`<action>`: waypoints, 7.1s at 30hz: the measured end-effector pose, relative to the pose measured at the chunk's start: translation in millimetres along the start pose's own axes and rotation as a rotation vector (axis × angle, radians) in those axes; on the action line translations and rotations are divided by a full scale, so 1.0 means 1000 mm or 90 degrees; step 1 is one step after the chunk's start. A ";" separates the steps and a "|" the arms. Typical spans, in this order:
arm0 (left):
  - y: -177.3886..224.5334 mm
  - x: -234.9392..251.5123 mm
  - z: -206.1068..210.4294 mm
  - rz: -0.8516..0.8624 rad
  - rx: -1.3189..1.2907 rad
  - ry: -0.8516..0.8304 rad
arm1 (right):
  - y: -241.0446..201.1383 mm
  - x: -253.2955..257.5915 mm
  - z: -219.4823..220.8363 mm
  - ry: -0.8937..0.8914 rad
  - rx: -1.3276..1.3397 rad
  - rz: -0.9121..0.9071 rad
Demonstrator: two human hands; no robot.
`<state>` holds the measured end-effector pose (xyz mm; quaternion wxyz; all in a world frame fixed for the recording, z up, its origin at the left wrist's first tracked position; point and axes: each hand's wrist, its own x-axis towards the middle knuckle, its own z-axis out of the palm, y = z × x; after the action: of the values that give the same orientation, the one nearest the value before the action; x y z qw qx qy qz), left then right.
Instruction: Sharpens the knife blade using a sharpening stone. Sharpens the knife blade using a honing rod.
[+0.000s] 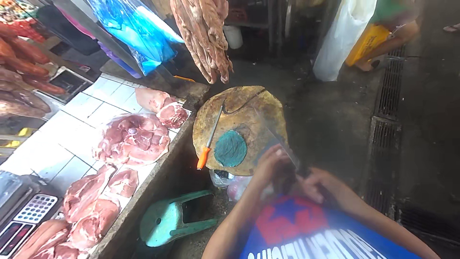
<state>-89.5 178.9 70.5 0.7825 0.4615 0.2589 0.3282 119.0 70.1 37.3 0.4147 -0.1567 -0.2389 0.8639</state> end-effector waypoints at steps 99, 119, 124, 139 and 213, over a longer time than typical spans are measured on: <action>-0.063 0.059 -0.130 0.083 1.157 -0.347 | 0.076 -0.016 -0.049 0.541 -0.317 0.252; -0.041 0.026 -0.173 -0.009 1.167 -0.368 | 0.098 0.025 -0.035 0.526 -0.530 0.330; -0.033 0.172 -0.193 -0.004 1.161 -0.288 | 0.014 0.103 -0.091 0.637 -0.585 0.280; -0.037 0.155 -0.202 0.008 1.146 -0.257 | -0.010 0.093 -0.098 0.582 -0.620 0.332; -0.060 0.097 -0.118 -0.015 1.195 -0.390 | 0.065 0.007 -0.039 0.643 -0.480 0.309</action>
<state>-93.0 295.5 -45.1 0.1350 0.9575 0.2046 -0.1519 91.7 51.5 -31.0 0.1864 -0.7247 -0.2590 0.6107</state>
